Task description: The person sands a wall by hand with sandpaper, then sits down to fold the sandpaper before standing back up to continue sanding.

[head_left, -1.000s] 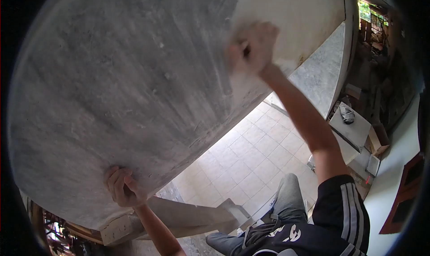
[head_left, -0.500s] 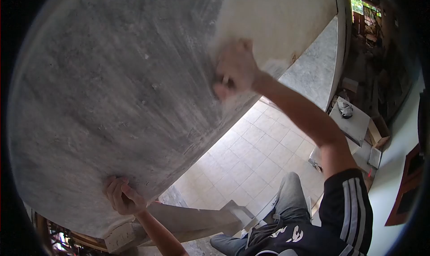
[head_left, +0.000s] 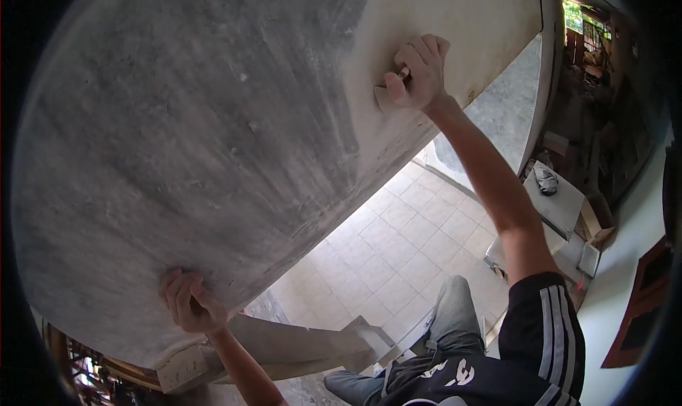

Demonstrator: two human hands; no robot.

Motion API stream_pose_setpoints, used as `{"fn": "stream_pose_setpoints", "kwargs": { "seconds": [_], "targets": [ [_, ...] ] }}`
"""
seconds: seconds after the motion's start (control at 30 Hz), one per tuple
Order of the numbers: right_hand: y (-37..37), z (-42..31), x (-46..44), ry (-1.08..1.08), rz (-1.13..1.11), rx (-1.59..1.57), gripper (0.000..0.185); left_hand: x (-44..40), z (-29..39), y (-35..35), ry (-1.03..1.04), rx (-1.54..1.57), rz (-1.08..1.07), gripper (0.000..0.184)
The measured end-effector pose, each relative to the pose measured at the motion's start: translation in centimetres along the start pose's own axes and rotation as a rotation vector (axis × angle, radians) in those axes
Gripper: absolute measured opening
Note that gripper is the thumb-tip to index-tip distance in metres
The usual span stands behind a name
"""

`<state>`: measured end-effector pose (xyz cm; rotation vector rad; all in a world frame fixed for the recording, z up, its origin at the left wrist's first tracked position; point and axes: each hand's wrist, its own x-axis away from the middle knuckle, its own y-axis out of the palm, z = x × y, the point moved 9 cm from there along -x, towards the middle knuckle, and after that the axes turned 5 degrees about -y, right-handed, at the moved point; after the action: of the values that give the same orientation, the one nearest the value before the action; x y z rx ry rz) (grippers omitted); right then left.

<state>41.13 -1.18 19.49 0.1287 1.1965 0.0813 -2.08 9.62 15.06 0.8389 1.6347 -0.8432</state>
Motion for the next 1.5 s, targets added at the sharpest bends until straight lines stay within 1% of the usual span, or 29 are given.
{"fn": "stream_pose_setpoints", "kwargs": {
  "seconds": [0.07,0.1,0.17,0.23,0.3,0.33,0.37,0.47,0.5,0.6,0.63,0.73,0.83,0.9,0.97,1.07,1.1,1.2,1.3,1.4,1.5],
  "targets": [
    [-0.2,-1.3,-0.5,0.069,0.000,0.056,0.018,-0.2,0.1,0.4,-0.002,0.010,0.006,0.021],
    [3.3,-2.3,0.5,0.178,-0.427,-0.039,0.019,0.0,-0.1,0.3,0.002,0.003,0.004,0.021],
    [3.2,-4.8,0.5,-0.051,-0.370,-0.090,0.022,0.1,-0.2,0.4,0.008,0.002,0.007,0.021],
    [2.0,-4.1,0.5,-0.153,-0.229,-0.087,0.029,0.0,-0.2,0.2,0.011,0.014,0.002,0.021],
    [0.4,-0.2,0.3,-0.041,-0.072,0.008,0.030,0.0,-0.2,0.4,0.016,-0.001,-0.016,0.021],
    [-0.2,0.6,0.5,0.013,0.003,0.051,0.031,0.1,-0.1,0.3,0.011,-0.012,-0.025,0.022],
    [-0.2,0.3,1.0,0.050,0.036,0.094,0.025,0.3,-0.1,0.1,0.002,-0.023,-0.027,0.022],
    [3.9,-4.6,1.1,0.105,-0.502,-0.118,0.020,0.0,-0.1,0.4,0.000,-0.021,0.000,0.023],
    [6.2,-8.1,2.5,-0.108,-0.777,0.000,0.016,0.2,-0.2,0.2,-0.002,-0.013,0.007,0.023],
    [4.4,-4.9,1.8,-0.056,-0.570,-0.199,0.017,0.0,-0.3,0.3,0.017,0.012,-0.001,0.024],
    [2.9,-3.4,0.7,-0.002,-0.483,-0.186,0.019,0.2,-0.3,0.2,0.018,0.011,-0.008,0.024],
    [-0.1,-0.9,-0.6,-0.005,-0.041,-0.057,0.021,-0.1,0.1,0.4,0.016,-0.030,-0.030,0.025],
    [2.9,-3.3,0.7,0.159,-0.424,-0.018,0.026,-0.2,0.2,0.4,0.001,-0.032,-0.002,0.026],
    [4.5,-6.1,1.7,-0.052,-0.606,-0.055,0.030,-0.1,0.0,0.4,-0.004,-0.027,0.023,0.027],
    [3.5,-5.4,1.8,-0.049,-0.546,-0.101,0.034,0.0,-0.1,0.4,0.009,-0.018,0.012,0.027],
    [0.3,-1.4,2.2,0.112,0.017,0.099,0.043,0.2,-0.1,0.3,0.002,-0.029,-0.003,0.025],
    [0.0,-1.6,2.2,0.158,0.045,0.184,0.055,0.1,0.0,0.3,-0.012,-0.036,0.002,0.025],
    [-0.1,-2.0,4.4,0.369,0.114,0.132,0.064,-0.3,0.2,0.4,-0.005,-0.011,0.022,0.025],
    [0.9,-2.5,6.9,0.313,0.122,-0.006,0.082,-0.3,0.5,0.4,-0.005,-0.016,0.030,0.026],
    [0.0,-5.0,4.2,0.241,-0.164,0.034,0.098,-0.2,0.5,0.3,0.022,-0.041,0.019,0.026],
    [-0.3,-4.1,5.5,0.317,-0.133,-0.222,0.094,-0.3,0.4,0.4,0.021,-0.027,0.022,0.026]
  ]
}}
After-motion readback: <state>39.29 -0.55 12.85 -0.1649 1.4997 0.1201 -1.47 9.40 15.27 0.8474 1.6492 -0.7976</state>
